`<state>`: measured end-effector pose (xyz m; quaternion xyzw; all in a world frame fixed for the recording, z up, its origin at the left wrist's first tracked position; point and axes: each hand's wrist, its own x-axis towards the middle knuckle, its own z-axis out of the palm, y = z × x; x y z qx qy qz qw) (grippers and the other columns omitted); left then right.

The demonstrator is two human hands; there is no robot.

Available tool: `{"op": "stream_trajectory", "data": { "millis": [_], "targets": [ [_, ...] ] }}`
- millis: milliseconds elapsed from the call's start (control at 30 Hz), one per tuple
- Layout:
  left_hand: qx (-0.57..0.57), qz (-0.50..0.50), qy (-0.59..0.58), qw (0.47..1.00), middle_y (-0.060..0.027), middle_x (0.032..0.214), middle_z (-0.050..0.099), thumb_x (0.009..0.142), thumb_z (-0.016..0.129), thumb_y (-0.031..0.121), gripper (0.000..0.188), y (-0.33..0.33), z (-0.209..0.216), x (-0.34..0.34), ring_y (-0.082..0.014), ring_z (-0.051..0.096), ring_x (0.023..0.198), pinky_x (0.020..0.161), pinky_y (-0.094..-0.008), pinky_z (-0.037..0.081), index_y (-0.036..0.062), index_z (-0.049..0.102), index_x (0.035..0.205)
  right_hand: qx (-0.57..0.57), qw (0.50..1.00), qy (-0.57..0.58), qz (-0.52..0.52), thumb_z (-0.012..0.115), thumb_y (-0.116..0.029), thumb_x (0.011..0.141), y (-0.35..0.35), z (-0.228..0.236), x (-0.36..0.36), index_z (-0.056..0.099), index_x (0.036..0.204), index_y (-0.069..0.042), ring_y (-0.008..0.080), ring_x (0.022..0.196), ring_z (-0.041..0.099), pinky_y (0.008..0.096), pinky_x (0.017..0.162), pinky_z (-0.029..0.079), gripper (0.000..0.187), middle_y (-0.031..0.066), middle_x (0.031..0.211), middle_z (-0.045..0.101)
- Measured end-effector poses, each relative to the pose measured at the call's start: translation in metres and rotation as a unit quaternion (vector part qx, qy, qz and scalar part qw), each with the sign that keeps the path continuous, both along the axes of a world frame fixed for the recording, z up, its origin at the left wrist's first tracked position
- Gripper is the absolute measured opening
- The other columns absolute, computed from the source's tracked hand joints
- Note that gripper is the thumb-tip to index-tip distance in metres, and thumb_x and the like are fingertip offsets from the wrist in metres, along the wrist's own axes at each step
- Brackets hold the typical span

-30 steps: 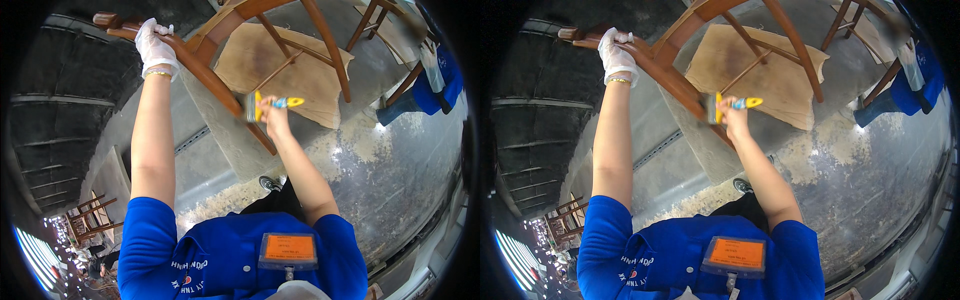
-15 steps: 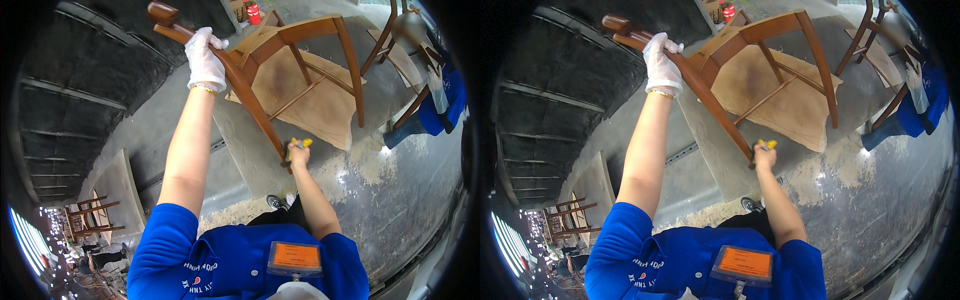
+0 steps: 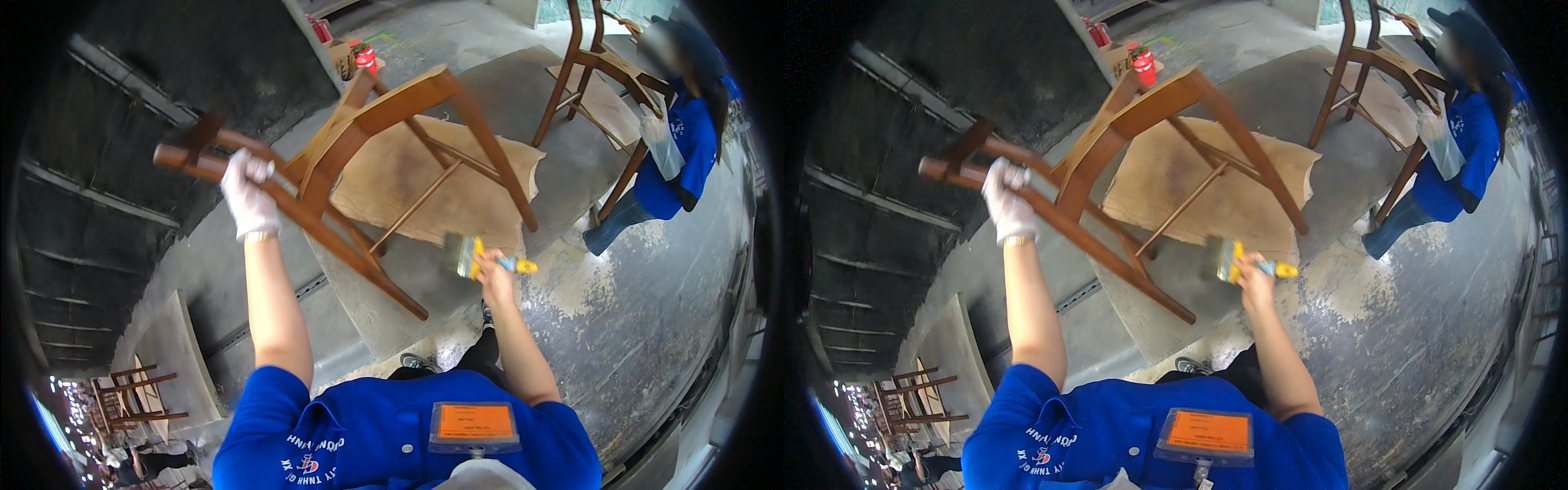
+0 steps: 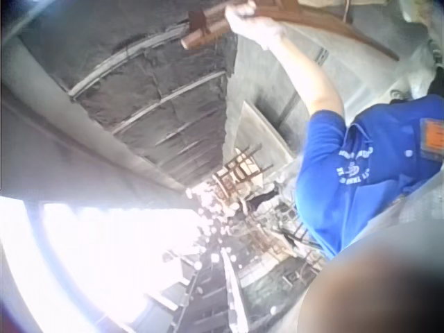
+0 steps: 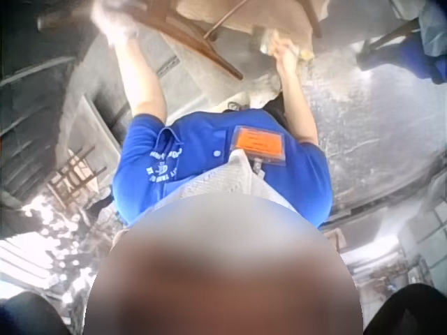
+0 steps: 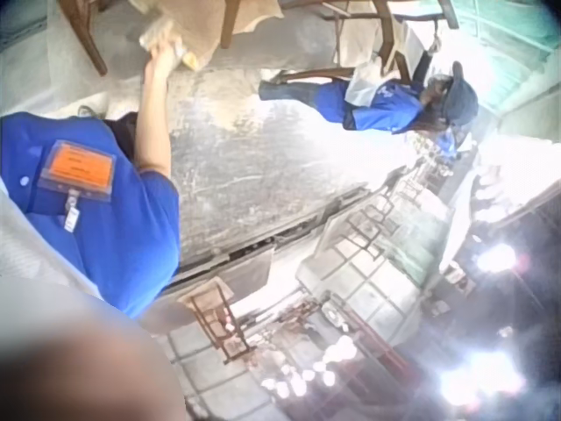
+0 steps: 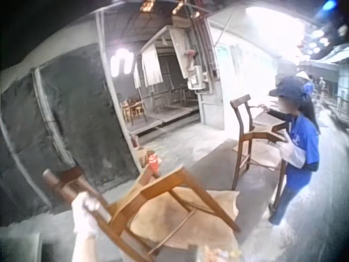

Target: The person applies a finish to a wooden chair using a brush. They hold the chair with one hand and brush the legs, seat, and backrest with the other, rotating the chair to reach all surfaces.

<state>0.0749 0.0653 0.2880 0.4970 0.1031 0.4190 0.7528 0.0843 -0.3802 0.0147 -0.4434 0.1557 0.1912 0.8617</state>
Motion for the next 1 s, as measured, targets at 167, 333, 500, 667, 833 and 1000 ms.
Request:
{"op": "stream_trajectory", "data": {
  "millis": [167, 333, 500, 667, 833, 1000],
  "targets": [
    [0.031, 0.166, -0.013, 0.986, 0.0025, 0.068, 0.039, 0.101, 0.063, 0.016, 0.036, -0.128, -0.005, -0.025, -0.0133, 0.038, 0.064, 0.071, -0.0366, 0.046, 0.0138, 0.044, 0.071, -0.127, 0.949, 0.191, -0.215, 0.070, 0.004, 0.090, -0.200, -0.110, 0.006, 0.065, 0.103, -0.018, 0.0151, 0.076, 0.066, 0.0293, 0.053, 0.042, 0.026, 0.0001, 0.096, 0.070],
    [0.070, 0.287, 0.080, 0.952, -0.0036, 0.071, 0.054, 0.095, 0.067, 0.014, 0.024, -0.254, -0.008, 0.034, -0.0171, 0.058, 0.070, 0.075, -0.0398, 0.052, 0.0097, 0.053, 0.076, -0.276, 0.928, 0.111, -0.223, 0.067, 0.004, 0.081, -0.331, -0.167, 0.055, 0.067, 0.096, -0.018, 0.0159, 0.075, 0.066, 0.0316, 0.054, 0.046, 0.027, -0.0004, 0.092, 0.069],
    [0.060, 0.259, 0.073, 0.961, -0.0072, 0.073, 0.061, 0.097, 0.073, 0.012, 0.024, -0.320, -0.006, 0.093, -0.0199, 0.062, 0.072, 0.075, -0.0403, 0.056, 0.0049, 0.059, 0.078, -0.311, 0.935, 0.083, -0.149, 0.069, 0.011, 0.082, -0.358, -0.131, 0.137, 0.066, 0.091, -0.010, 0.0170, 0.078, 0.066, 0.0317, 0.068, 0.053, 0.023, 0.0012, 0.086, 0.066],
    [0.189, 0.166, 0.226, 0.941, -0.0082, 0.092, 0.072, 0.092, 0.076, 0.009, 0.012, -0.368, -0.009, 0.132, -0.0235, 0.068, 0.084, 0.082, -0.0398, 0.056, 0.0001, 0.071, 0.098, -0.170, 0.969, 0.121, -0.132, 0.072, 0.010, 0.087, -0.308, -0.073, 0.184, 0.064, 0.095, -0.016, 0.0192, 0.081, 0.068, 0.0320, 0.074, 0.056, 0.028, 0.0032, 0.094, 0.068],
    [0.429, 0.083, 0.302, 0.847, -0.0158, 0.089, 0.079, 0.092, 0.086, 0.047, 0.039, -0.395, -0.008, 0.174, -0.0362, 0.078, 0.088, 0.078, -0.0419, 0.062, 0.0109, 0.082, 0.106, 0.103, 0.993, 0.040, -0.048, 0.075, 0.005, 0.094, -0.227, 0.019, 0.216, 0.059, 0.094, -0.019, 0.0256, 0.102, 0.071, 0.0409, 0.089, 0.058, 0.028, 0.0050, 0.106, 0.070],
    [0.536, 0.051, 0.239, 0.808, -0.0241, 0.117, 0.075, 0.094, 0.083, 0.041, 0.049, -0.377, -0.031, 0.143, -0.0410, 0.072, 0.111, 0.100, -0.0450, 0.056, 0.0014, 0.074, 0.120, 0.435, 0.900, -0.018, -0.031, 0.073, 0.005, 0.097, -0.154, 0.142, 0.227, 0.065, 0.095, -0.018, 0.0289, 0.121, 0.070, 0.0483, 0.106, 0.056, 0.025, 0.0077, 0.120, 0.077]
  ]
}}
